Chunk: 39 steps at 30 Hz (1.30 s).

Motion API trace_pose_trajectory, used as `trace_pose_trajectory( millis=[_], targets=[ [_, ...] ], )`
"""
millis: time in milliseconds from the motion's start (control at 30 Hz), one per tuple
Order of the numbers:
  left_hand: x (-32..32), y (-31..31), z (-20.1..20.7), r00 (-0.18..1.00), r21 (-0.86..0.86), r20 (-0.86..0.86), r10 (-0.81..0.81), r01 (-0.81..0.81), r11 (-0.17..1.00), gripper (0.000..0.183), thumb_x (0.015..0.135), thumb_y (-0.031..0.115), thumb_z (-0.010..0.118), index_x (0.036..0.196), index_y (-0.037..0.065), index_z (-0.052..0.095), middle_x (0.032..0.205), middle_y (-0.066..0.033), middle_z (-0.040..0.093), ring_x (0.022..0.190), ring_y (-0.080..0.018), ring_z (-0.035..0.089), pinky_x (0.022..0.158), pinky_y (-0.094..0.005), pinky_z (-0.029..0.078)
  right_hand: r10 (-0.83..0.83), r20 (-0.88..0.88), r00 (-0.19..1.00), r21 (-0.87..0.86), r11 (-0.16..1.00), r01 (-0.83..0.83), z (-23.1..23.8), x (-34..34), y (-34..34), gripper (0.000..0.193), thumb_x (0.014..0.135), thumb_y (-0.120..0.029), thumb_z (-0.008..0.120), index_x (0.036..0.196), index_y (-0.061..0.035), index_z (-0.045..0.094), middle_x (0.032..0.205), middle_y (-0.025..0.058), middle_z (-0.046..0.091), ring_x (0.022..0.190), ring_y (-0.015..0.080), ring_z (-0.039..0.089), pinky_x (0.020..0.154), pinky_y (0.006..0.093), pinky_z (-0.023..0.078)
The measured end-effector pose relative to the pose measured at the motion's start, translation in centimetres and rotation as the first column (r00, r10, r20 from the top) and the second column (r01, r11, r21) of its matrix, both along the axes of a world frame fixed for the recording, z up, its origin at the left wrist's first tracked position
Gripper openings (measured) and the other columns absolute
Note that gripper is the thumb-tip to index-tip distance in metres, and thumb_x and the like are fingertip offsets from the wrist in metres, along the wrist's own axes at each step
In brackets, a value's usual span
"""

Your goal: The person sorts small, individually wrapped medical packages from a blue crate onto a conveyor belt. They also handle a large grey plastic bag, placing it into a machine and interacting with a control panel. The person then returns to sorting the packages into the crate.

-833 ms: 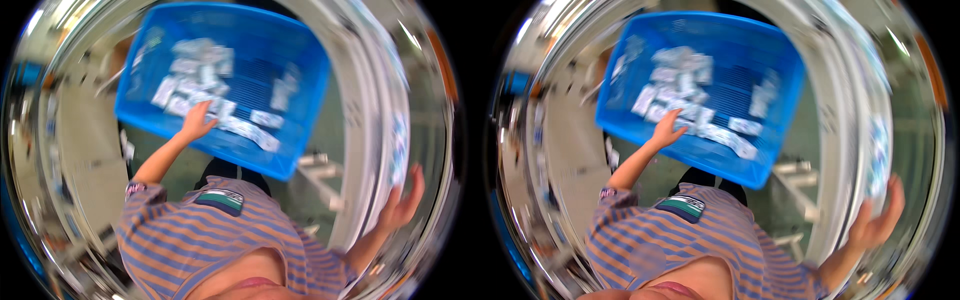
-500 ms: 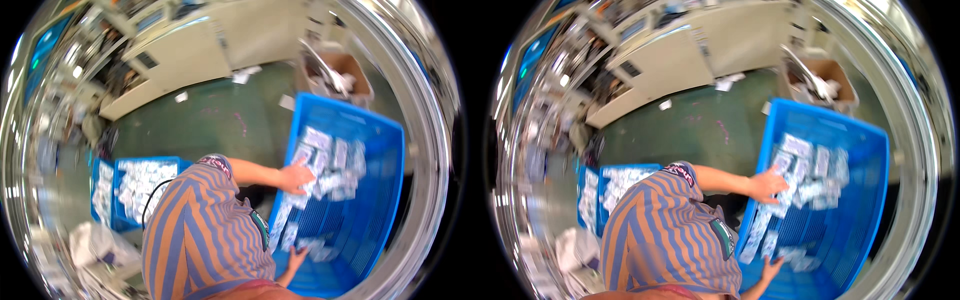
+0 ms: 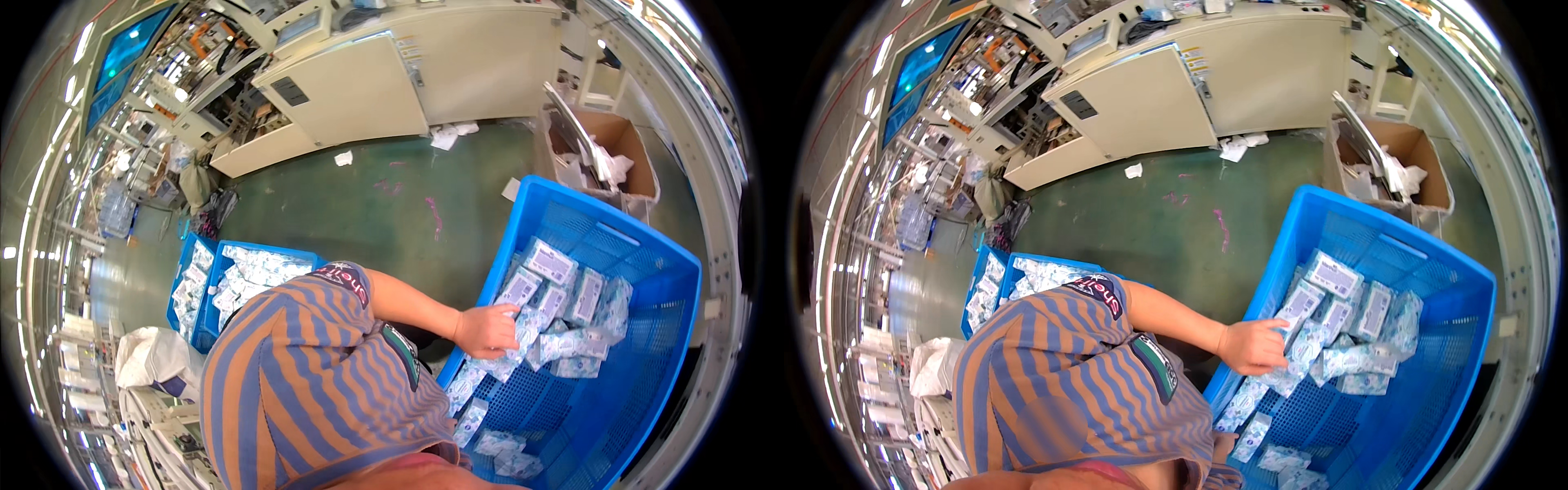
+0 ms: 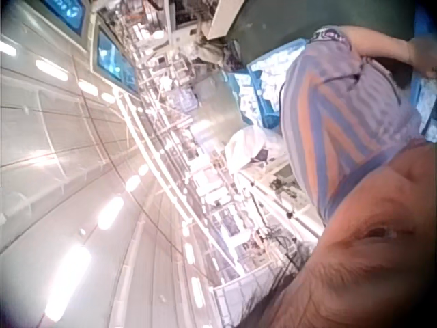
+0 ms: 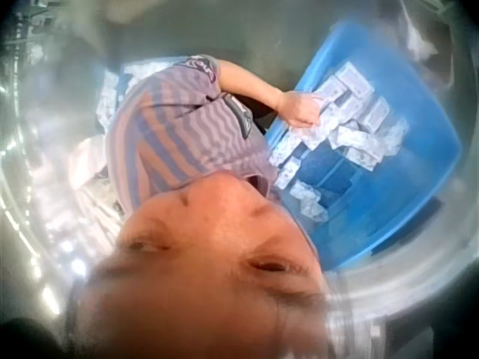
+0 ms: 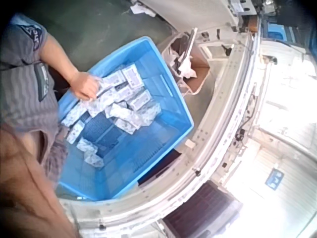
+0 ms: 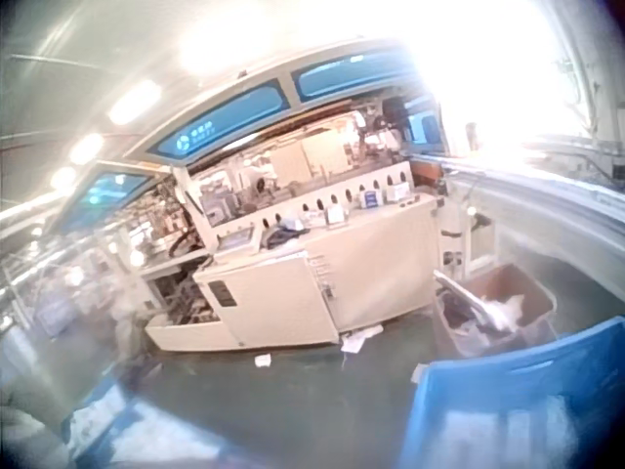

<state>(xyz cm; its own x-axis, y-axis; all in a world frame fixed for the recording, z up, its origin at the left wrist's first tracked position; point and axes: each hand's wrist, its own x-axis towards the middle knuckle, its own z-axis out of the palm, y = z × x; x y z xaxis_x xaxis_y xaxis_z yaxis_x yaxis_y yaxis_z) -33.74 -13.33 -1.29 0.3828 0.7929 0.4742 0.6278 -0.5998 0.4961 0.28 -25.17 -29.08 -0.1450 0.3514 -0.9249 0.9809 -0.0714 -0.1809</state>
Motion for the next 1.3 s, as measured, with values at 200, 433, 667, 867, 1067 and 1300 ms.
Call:
trace_pose_trajectory(
  millis=[200,433,667,867,1067,1300],
  targets=[
    [-0.5,2.0,-0.3,0.995,0.014,-0.094,0.031,-0.03,0.999,0.024,0.063,0.02,0.062,0.087,0.013,0.061,0.075,-0.0078,0.056,0.074,-0.0277,0.054,0.075,-0.0435,0.041,-0.414,-0.372,0.831,0.077,0.878,0.472,1.4,1.7,-3.5,0.042,0.07,-0.017,0.057,0.109,-0.0022,0.056,0.105,0.0159,0.06,0.094,0.0319,0.058,0.081,0.04,0.047],
    [2.8,0.0,-0.2,0.997,-0.192,-0.054,-0.053,0.042,0.981,0.028,0.073,0.011,0.064,0.1,0.005,0.059,0.084,-0.0083,0.062,0.079,-0.025,0.058,0.071,-0.0351,0.044,-0.341,-0.853,0.395,0.487,-0.249,0.837,44.9,1.5,-5.0,0.078,0.056,-0.016,0.066,0.128,-0.0035,0.04,0.119,0.0156,0.052,0.11,0.0226,0.05,0.087,0.0308,0.041],
    [14.0,-5.9,1.9,0.828,-0.172,0.084,-0.555,0.56,0.81,0.032,0.073,0.011,0.063,0.104,0.008,0.057,0.084,-0.0052,0.062,0.083,-0.0225,0.058,0.089,-0.0441,0.036,-0.855,-0.332,0.399,0.891,-0.423,-0.165,57.9,5.7,-29.7,0.068,0.06,-0.009,0.062,0.126,-0.009,0.043,0.112,0.0115,0.055,0.096,0.0209,0.056,0.082,0.0305,0.044],
    [14.3,-2.1,2.6,0.742,-0.139,-0.054,-0.669,0.657,0.741,0.034,0.073,0.012,0.063,0.106,0.009,0.055,0.084,-0.0052,0.061,0.083,-0.0242,0.057,0.09,-0.0436,0.036,-0.953,0.078,0.293,0.985,0.12,0.126,53.0,13.0,-30.7,0.061,0.069,-0.021,0.06,0.128,-0.0158,0.043,0.116,0.0148,0.054,0.103,0.029,0.054,0.086,0.0343,0.042],
    [10.4,8.8,-4.5,0.634,-0.472,-0.449,-0.63,0.43,0.77,0.063,0.068,0.019,0.066,0.124,0.007,0.038,0.105,-0.0142,0.054,0.09,-0.0315,0.055,0.082,-0.0412,0.041,-0.753,-0.18,0.633,0.953,-0.294,-0.078,50.1,8.8,-12.8,0.053,0.074,-0.021,0.066,0.122,-0.0074,0.048,0.119,0.017,0.051,0.11,0.0294,0.049,0.091,0.0381,0.038],
    [9.8,16.1,-20.6,0.33,-0.564,-0.621,-0.711,0.443,0.697,0.075,0.06,0.015,0.07,0.126,0.006,0.035,0.123,-0.0139,0.043,0.114,-0.0288,0.042,0.092,-0.0393,0.037,-0.527,-0.122,0.841,0.685,0.569,0.456,17.8,2.2,3.9,0.069,0.063,-0.012,0.065,0.126,-0.0063,0.037,0.121,0.0141,0.046,0.107,0.0292,0.048,0.083,0.0403,0.045]
  ],
)
